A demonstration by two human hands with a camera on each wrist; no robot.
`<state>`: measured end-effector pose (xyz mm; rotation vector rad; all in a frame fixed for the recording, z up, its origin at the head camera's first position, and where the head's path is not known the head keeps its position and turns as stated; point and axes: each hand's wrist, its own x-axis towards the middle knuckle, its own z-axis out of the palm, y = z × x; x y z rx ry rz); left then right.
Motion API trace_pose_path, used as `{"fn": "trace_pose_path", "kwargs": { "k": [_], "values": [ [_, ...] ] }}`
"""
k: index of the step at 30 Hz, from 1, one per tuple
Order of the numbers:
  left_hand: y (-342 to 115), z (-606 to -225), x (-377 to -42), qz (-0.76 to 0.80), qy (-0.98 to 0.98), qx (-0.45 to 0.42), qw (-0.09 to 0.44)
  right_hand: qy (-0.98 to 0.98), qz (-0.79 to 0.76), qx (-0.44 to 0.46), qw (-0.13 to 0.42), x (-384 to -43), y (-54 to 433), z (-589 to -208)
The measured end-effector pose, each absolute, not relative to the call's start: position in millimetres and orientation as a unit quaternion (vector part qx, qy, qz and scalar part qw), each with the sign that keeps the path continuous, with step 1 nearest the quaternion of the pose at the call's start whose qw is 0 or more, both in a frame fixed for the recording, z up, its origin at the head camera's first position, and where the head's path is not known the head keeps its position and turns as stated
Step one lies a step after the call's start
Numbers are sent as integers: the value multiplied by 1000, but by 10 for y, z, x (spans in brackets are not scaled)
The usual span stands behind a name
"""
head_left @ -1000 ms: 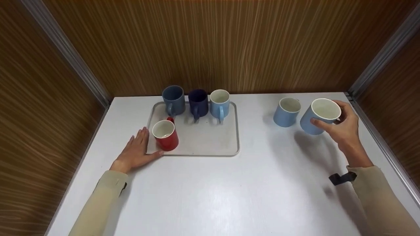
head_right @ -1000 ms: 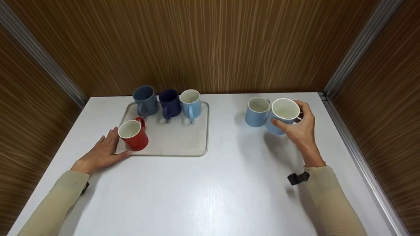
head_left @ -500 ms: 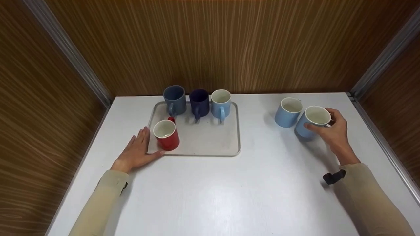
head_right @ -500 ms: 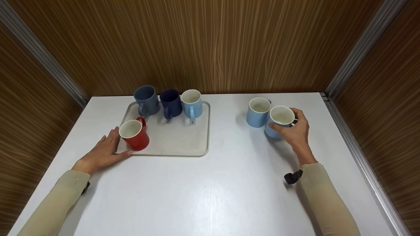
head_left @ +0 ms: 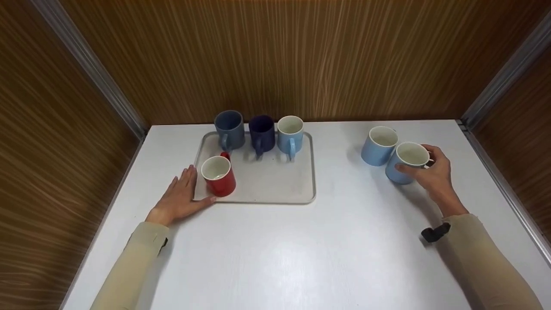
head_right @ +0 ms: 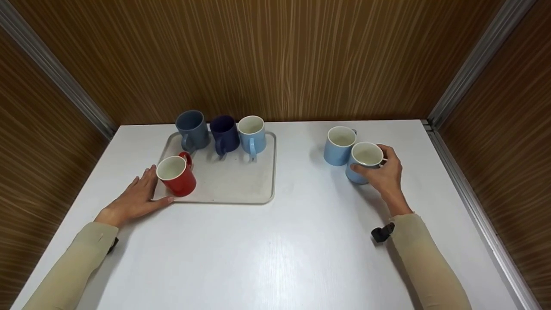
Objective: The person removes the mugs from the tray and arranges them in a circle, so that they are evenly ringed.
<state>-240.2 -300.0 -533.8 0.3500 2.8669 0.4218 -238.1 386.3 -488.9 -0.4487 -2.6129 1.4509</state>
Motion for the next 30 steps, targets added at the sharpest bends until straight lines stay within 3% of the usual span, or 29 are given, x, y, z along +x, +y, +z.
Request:
{"fn": "trace_pose_path", "kwargs": {
  "k": [7, 30],
  "values": [
    [-2993, -5319, -2406, 143, 976, 113, 117, -862, 483, -136, 72, -2391, 3840, -4914],
    [-3003, -5345, -2417, 139, 977, 115, 117, -876, 466, -120, 35, -2394, 3858, -4866]
  ]
}}
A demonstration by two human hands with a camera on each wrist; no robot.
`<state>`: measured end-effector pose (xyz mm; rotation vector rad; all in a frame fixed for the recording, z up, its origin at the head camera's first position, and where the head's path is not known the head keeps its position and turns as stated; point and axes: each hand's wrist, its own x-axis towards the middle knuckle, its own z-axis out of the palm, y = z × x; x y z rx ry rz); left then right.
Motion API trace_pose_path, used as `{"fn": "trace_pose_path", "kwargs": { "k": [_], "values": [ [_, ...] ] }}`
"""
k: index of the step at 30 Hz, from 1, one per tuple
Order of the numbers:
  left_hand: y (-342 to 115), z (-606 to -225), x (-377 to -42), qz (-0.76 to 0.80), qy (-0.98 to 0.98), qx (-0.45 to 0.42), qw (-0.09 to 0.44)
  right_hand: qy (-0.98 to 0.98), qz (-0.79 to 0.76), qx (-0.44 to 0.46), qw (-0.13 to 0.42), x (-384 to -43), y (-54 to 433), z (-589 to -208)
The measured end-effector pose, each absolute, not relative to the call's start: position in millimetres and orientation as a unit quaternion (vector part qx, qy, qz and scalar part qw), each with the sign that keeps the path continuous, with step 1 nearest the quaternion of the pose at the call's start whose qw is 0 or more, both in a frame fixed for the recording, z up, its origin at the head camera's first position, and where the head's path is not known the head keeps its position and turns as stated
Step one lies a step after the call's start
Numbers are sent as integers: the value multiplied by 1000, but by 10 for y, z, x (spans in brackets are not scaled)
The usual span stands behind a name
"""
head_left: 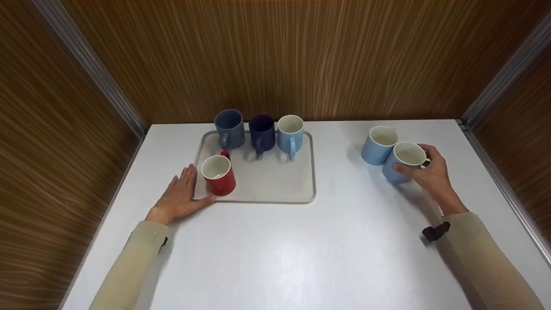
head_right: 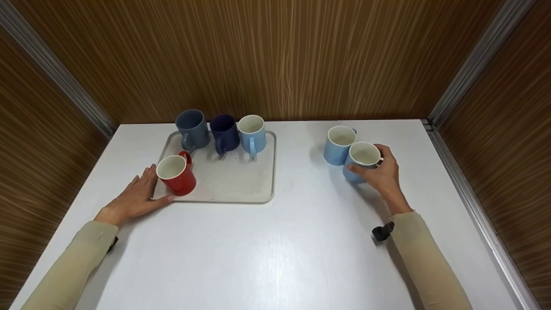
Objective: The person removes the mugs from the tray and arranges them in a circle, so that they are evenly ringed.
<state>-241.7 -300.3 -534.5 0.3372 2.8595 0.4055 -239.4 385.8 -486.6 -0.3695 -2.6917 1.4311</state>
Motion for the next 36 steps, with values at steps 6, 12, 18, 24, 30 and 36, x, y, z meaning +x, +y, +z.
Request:
{"fn": "trace_pose_path", "kwargs": {
  "k": [6, 12, 18, 24, 30, 36],
  "values": [
    [-2995, -5331, -2396, 142, 977, 108, 119, -912, 390, -117, 54, -2379, 3837, -4714],
    [-2979, -5332, -2395, 147, 977, 104, 118, -905, 388, -141, 102, -2366, 3713, -4517],
    [-2979, -5356, -2403, 146, 977, 103, 117, -896, 410, -101, 135, -2386, 3449, -4289],
    [-2977, -5365, -2400, 148, 977, 102, 115, -891, 438, -14, 114, -2488, 3040, -4154],
    [-2992, -5367, -2395, 150, 976, 101, 118, -883, 457, 64, 91, -2631, 2520, -4158],
    [-2991, -5333, -2399, 143, 978, 107, 111, -879, 453, 133, 67, -2756, 1990, -4149]
  ]
}}
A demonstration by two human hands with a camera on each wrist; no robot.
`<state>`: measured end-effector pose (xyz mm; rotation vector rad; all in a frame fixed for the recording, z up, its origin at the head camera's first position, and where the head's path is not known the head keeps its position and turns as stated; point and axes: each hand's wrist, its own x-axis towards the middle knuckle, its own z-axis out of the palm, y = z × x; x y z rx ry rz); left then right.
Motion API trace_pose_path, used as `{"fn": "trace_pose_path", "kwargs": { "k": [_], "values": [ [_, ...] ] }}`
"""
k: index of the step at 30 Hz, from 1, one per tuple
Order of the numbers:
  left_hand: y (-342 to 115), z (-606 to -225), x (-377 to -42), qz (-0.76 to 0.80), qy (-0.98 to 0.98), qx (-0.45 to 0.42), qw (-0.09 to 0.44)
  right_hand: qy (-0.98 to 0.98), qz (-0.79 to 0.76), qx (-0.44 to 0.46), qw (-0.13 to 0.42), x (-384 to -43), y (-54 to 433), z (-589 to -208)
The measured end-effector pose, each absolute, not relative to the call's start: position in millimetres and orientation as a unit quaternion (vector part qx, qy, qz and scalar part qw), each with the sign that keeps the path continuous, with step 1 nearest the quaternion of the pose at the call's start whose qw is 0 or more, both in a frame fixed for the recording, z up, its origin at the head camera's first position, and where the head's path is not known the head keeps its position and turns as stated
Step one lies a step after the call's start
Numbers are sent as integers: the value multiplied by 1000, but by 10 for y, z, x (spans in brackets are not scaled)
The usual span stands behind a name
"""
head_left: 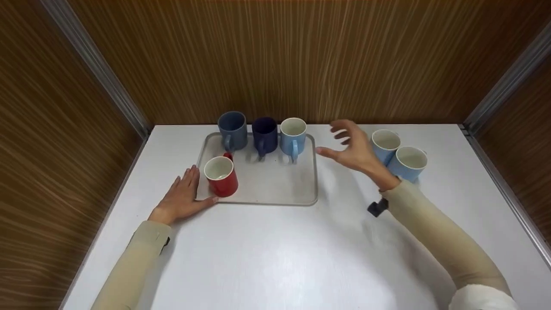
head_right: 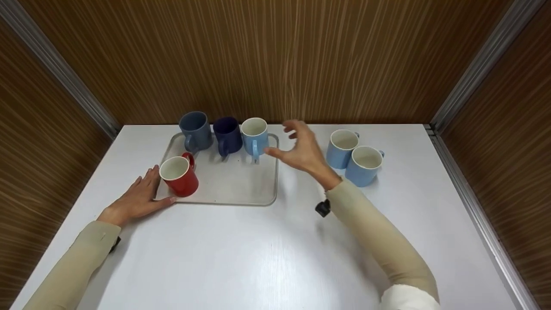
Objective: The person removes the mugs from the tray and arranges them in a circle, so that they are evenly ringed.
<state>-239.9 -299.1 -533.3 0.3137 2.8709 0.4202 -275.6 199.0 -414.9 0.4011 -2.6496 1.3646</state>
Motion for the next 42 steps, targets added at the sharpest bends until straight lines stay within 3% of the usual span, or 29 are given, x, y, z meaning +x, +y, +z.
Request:
{"fn": "trace_pose_path", "kwargs": {
  "k": [10, 30, 42],
  "values": [
    [-2996, -5317, -2385, 146, 977, 109, 112, -847, 477, 237, 4, -2853, 1202, -4271],
    [-2989, -5315, -2397, 138, 977, 101, 126, -812, 515, 265, -72, -2800, 78, -4737],
    [-2983, -5337, -2400, 141, 977, 107, 118, -793, 551, 248, -75, -2669, -412, -5090]
  ]
}}
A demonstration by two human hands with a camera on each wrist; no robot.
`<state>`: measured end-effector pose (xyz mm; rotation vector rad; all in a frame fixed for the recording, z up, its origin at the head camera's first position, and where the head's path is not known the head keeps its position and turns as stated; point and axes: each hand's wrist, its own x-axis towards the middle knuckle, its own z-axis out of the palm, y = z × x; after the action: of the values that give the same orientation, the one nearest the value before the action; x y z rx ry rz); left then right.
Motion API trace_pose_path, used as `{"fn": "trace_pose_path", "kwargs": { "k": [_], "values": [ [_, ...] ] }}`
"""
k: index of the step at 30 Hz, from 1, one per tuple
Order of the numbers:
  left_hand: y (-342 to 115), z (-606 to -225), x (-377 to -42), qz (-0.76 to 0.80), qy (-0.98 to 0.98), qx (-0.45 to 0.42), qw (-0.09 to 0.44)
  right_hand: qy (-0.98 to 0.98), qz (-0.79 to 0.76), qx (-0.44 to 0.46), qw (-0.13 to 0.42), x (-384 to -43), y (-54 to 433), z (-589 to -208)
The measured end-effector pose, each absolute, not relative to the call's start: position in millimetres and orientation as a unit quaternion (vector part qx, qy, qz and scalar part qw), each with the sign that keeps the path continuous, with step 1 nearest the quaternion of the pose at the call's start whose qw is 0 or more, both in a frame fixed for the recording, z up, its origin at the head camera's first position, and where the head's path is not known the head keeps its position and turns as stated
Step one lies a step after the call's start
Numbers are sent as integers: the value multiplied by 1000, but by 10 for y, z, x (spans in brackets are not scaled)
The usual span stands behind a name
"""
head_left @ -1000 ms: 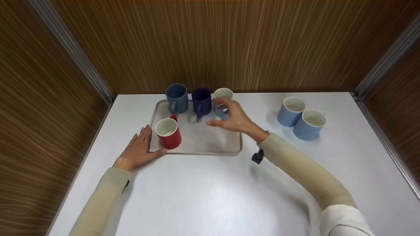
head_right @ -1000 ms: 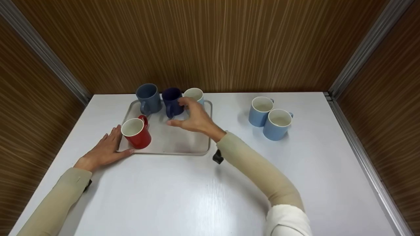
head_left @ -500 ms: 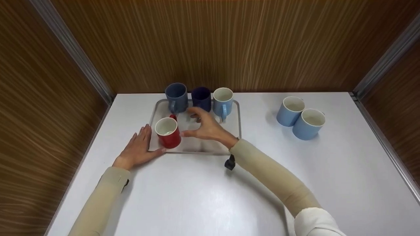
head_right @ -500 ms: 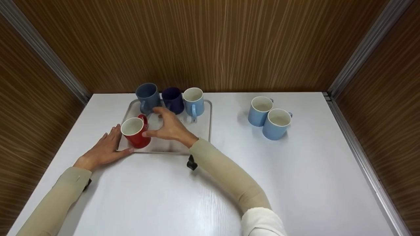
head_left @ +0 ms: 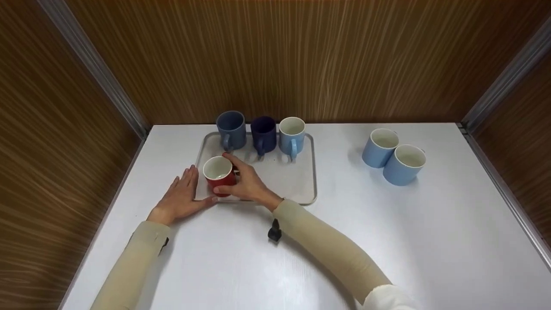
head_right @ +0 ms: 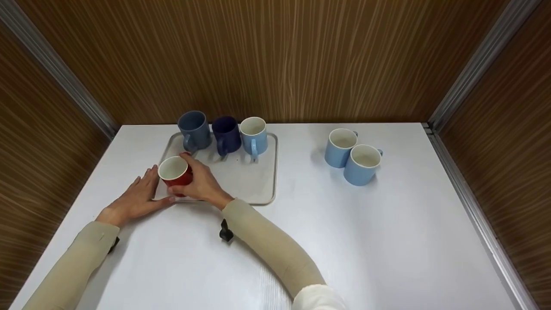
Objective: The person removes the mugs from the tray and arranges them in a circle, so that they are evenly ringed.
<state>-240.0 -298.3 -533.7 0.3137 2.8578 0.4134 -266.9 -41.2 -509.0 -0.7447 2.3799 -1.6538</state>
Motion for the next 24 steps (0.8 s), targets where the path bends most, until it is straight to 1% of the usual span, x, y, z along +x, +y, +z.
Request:
{"fn": "trace_pose_path", "kwargs": {
  "k": [7, 14, 19, 24],
  "values": [
    [-2995, -5322, -2396, 136, 978, 111, 111, 787, -576, -211, 70, -2671, -542, -5115],
    [-3009, -5305, -2383, 146, 977, 112, 109, 793, -574, -194, 66, -2642, -568, -5088],
    [-3011, -5308, -2382, 153, 975, 108, 116, 781, -585, -208, 60, -2596, -498, -4997],
    [-2995, -5314, -2383, 151, 976, 98, 123, 772, -591, -226, 59, -2497, -292, -4800]
  ]
}}
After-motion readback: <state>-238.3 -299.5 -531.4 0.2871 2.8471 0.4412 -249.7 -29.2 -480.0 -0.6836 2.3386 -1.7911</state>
